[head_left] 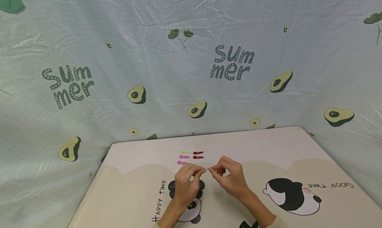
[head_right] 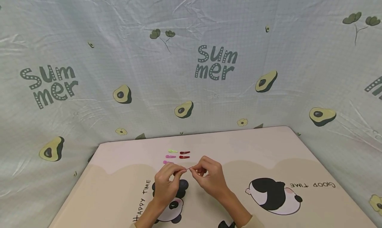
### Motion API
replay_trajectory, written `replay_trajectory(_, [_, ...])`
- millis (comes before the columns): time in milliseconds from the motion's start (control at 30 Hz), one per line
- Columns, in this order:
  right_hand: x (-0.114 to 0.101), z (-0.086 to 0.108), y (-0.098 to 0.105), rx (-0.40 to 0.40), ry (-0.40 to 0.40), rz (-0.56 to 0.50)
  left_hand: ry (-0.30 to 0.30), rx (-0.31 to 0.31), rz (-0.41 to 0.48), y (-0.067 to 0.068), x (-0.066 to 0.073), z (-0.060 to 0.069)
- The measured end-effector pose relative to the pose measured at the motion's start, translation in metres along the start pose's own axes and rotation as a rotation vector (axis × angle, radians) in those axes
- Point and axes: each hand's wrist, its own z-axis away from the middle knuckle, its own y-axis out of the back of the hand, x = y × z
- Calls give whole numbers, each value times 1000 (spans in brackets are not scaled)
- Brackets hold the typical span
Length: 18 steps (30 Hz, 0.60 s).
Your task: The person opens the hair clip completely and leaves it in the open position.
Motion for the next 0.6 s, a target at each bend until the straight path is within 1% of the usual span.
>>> replay_trajectory(300, [3,1,-1,-7,-14,6,30,-11,4,0,0,0])
replay_trajectory(600, [2,1,0,-8,-12,3,42,-12,13,0,0,1])
